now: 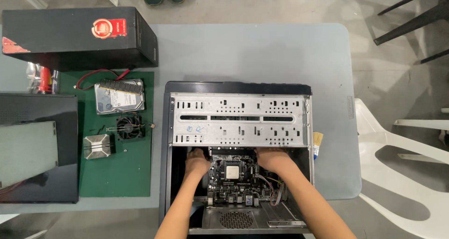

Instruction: Installing a motherboard into a computer case and connecting internal cables

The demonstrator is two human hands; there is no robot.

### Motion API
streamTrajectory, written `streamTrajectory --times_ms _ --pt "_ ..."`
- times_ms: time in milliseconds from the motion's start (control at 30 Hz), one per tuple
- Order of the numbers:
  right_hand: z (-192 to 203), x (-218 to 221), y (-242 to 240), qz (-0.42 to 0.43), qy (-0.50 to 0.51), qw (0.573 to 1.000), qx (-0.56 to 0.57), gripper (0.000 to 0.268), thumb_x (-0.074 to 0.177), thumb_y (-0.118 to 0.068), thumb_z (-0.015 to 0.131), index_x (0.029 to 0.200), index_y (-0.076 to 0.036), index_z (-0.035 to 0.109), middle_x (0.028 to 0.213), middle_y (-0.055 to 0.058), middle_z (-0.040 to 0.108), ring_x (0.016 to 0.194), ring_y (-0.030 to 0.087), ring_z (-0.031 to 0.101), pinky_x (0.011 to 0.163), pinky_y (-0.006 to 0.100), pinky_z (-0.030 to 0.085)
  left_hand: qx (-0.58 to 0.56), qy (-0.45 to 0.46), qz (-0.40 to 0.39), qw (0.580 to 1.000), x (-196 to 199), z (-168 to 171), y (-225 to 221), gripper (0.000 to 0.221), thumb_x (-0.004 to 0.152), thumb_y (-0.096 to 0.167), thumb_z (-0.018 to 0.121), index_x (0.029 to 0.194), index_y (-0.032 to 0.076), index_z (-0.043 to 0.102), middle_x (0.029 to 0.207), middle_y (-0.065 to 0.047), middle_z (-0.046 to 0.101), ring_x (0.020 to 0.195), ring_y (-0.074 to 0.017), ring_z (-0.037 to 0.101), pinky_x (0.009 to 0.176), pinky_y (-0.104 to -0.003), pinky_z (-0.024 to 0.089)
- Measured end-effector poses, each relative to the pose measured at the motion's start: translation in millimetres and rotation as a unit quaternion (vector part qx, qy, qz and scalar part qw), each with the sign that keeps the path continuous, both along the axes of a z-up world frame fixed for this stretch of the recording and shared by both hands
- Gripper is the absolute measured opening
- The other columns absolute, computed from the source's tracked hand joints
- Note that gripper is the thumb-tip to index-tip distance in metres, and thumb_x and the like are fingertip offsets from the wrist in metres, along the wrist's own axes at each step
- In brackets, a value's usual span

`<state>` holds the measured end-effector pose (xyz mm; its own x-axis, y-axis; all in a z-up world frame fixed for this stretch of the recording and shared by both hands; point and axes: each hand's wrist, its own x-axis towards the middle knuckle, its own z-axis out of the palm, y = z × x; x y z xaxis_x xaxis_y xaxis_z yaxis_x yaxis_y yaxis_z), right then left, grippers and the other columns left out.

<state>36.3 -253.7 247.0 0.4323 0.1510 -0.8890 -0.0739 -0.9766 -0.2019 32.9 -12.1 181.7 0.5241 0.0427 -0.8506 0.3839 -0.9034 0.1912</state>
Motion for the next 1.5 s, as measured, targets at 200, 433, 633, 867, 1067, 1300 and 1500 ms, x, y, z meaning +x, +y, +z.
streamTrajectory --times_ms 200,433,633,867,1067,1300,1500 --pt "45 12 15 -0.027 -0.011 0.999 0.013 0.049 0.104 -0.026 0.031 0.139 0.002 0.051 0.130 0.028 0.063 0.126 0.044 0.059 0.101 0.054 0.048 0.043 -0.011 -0.013 0.999 -6 -2 -3 0.039 0.086 0.015 0.058 0.120 0.000 0.068 0.119 -0.018 0.072 0.121 -0.0363 0.066 0.097 -0.045 0.058" --pt "59 15 21 -0.030 0.010 0.999 -0.011 0.054 0.107 -0.034 0.027 0.149 -0.004 0.043 0.140 0.026 0.057 0.134 0.045 0.054 0.108 0.054 0.044 0.054 -0.035 0.004 0.998 -17 -17 -2 0.035 0.086 0.016 0.060 0.117 0.004 0.072 0.116 -0.015 0.075 0.120 -0.0331 0.068 0.096 -0.045 0.059" --pt "61 17 25 -0.025 0.042 0.999 -0.004 0.054 0.109 -0.028 0.027 0.155 -0.001 0.035 0.149 0.031 0.049 0.141 0.046 0.045 0.115 0.056 0.039 0.031 -0.015 0.049 0.998 -16 -31 2 0.046 0.086 0.016 0.067 0.132 0.013 0.067 0.124 -0.016 0.071 0.121 -0.0365 0.066 0.095 -0.048 0.059" --pt "13 3 14 -0.008 0.011 0.999 0.032 0.051 0.107 -0.024 0.035 0.151 0.003 0.037 0.146 0.034 0.049 0.138 0.049 0.047 0.112 0.058 0.041 0.024 0.003 0.067 0.997 -13 -36 3 0.058 0.087 0.010 0.068 0.144 0.016 0.059 0.133 -0.020 0.064 0.125 -0.0417 0.062 0.098 -0.052 0.057" --pt "-7 -3 9 0.010 0.007 1.000 0.015 0.050 0.105 -0.024 0.040 0.145 0.004 0.043 0.143 0.032 0.053 0.135 0.047 0.051 0.110 0.056 0.045 0.027 0.009 0.048 0.998 -17 -1 -2 0.056 0.092 0.009 0.061 0.147 0.019 0.055 0.136 -0.020 0.061 0.127 -0.0422 0.061 0.103 -0.049 0.055" --pt "-15 -11 12 0.003 -0.003 1.000 -0.001 0.047 0.098 -0.019 0.049 0.142 -0.003 0.052 0.138 0.026 0.059 0.133 0.043 0.055 0.106 0.052 0.049 0.024 0.006 0.043 0.999 -18 -1 -2 0.057 0.091 0.008 0.064 0.146 0.019 0.056 0.134 -0.022 0.063 0.125 -0.0428 0.062 0.101 -0.049 0.056" --pt "-15 -15 12 0.010 -0.006 1.000 0.008 0.049 0.100 -0.020 0.048 0.146 0.000 0.049 0.140 0.029 0.057 0.134 0.043 0.054 0.108 0.053 0.048 0.033 0.013 0.052 0.998 -18 -14 -1 0.057 0.091 0.011 0.067 0.146 0.023 0.056 0.135 -0.022 0.060 0.126 -0.0422 0.062 0.101 -0.049 0.056"
